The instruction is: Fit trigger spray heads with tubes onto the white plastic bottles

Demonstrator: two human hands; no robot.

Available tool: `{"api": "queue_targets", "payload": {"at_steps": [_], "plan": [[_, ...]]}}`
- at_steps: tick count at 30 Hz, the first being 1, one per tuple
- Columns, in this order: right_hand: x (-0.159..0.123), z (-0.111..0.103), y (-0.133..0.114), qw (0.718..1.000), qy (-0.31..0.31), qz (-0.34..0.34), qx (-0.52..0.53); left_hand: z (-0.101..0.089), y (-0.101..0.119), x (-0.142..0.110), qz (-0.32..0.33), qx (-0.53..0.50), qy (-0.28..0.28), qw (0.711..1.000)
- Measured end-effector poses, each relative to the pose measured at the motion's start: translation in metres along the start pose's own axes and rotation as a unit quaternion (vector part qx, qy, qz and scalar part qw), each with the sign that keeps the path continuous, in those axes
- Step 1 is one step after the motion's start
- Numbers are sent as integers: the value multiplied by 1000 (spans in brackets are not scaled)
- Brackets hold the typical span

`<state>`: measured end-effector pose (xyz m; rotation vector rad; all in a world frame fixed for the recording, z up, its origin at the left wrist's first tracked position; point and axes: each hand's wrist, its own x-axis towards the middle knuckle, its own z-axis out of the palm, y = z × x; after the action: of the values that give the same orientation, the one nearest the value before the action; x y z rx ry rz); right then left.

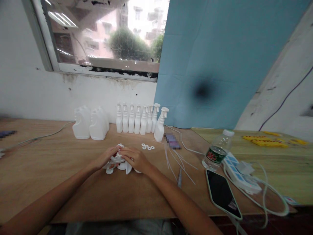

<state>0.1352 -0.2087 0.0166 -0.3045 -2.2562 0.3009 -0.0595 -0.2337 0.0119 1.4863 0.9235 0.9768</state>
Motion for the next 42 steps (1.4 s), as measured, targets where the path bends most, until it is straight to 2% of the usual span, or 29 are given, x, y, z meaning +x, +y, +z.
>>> {"api": "queue_targets", "payload": {"at_steps": [2,7,12,13,15,17,19,22,25,31,35,39,42], "plan": [[-2,0,1,1000,-22,-18,-10,0,-2,1,-10,-9,-9,1000],[-5,-2,3,999,-28,-17,-33,-6,3,-1,-18,-37,-32,999],[-8,0,7,997,-6,-8,-71,-7,5,-5,-18,-32,-104,994],[-8,0,8,997,1,-5,-74,-6,4,-6,0,-9,-95,995],[-8,-1,8,997,14,0,-76,-3,1,-8,60,70,-31,995],[-7,-3,7,997,28,1,-79,-3,-2,-9,126,173,44,976],[-7,-4,6,996,35,-2,-87,-4,-4,-9,170,264,69,947],[-8,-3,6,994,25,-18,-108,-8,-4,-10,213,347,23,913],[-11,-1,8,991,18,-37,-124,-12,-3,-9,247,383,-8,890],[-12,0,9,991,9,-52,-127,-14,-8,-5,263,391,-17,882],[-10,-1,7,986,5,-57,-159,-15,-11,-5,278,421,-6,864],[-6,3,1,981,-4,-20,-192,-18,-11,-6,270,445,24,853],[-1,3,-5,989,-15,20,-148,-20,-9,-8,271,447,19,852]]}}
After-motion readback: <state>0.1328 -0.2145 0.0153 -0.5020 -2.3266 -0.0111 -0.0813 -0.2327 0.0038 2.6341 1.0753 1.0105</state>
